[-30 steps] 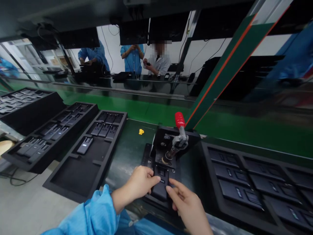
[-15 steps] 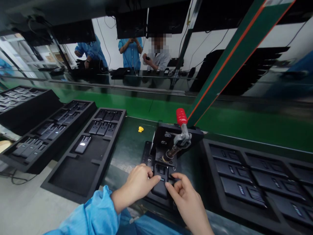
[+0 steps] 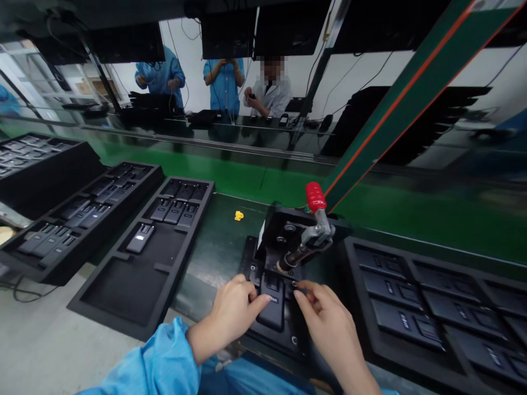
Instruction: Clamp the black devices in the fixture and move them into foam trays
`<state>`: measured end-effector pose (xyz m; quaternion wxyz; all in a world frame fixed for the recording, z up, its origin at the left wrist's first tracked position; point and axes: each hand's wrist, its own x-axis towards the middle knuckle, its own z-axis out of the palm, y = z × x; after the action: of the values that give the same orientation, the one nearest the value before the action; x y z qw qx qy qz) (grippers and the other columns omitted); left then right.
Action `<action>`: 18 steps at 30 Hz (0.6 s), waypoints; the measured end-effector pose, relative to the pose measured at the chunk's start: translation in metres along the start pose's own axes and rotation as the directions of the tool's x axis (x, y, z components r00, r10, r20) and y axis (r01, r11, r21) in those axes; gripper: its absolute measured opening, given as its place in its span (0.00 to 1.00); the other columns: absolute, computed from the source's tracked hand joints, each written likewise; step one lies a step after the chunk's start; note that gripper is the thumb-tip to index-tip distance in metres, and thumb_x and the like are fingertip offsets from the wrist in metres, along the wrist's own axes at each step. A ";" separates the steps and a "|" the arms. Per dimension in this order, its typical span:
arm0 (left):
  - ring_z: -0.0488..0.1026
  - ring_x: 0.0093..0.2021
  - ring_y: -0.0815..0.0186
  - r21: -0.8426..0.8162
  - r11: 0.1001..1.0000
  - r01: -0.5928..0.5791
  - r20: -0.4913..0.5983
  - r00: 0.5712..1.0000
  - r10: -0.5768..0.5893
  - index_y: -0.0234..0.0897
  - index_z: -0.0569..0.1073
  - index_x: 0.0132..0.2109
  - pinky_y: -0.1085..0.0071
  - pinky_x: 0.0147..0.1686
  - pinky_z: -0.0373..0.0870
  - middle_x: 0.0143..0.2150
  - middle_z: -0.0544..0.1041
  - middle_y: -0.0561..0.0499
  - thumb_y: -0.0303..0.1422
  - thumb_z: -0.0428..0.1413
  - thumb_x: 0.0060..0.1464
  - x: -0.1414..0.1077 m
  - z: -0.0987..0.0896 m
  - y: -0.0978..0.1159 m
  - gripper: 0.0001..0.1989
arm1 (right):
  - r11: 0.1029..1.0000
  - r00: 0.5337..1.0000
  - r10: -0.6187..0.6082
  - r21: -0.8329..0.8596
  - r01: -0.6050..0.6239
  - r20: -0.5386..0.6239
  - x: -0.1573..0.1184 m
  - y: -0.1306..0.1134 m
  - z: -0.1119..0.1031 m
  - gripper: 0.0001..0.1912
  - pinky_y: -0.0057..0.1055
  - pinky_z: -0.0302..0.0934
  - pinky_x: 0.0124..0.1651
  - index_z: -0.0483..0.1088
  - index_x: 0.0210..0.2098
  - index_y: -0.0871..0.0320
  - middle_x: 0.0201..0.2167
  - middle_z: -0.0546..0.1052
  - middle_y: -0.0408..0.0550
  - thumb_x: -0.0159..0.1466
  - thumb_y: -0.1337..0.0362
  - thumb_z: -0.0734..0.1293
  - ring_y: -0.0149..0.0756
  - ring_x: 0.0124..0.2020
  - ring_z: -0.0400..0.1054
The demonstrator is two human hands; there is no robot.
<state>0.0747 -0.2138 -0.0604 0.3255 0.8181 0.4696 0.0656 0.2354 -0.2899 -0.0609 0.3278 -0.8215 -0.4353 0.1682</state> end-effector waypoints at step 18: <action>0.70 0.31 0.66 0.039 0.999 0.006 -0.092 0.996 -0.002 0.38 0.70 0.27 0.73 0.30 0.62 0.31 0.70 0.53 0.40 0.52 0.55 -0.005 0.014 -0.003 0.13 | 0.961 0.981 -0.103 -0.237 0.140 0.164 0.022 -0.001 0.011 0.11 0.31 0.58 0.34 0.64 0.29 0.56 0.28 0.66 0.46 0.60 0.60 0.53 0.38 0.32 0.66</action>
<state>0.0753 -0.2237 -0.0727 0.2876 0.8194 0.4870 0.0933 0.2413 -0.2670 -0.0683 0.1988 -0.8125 -0.5260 0.1536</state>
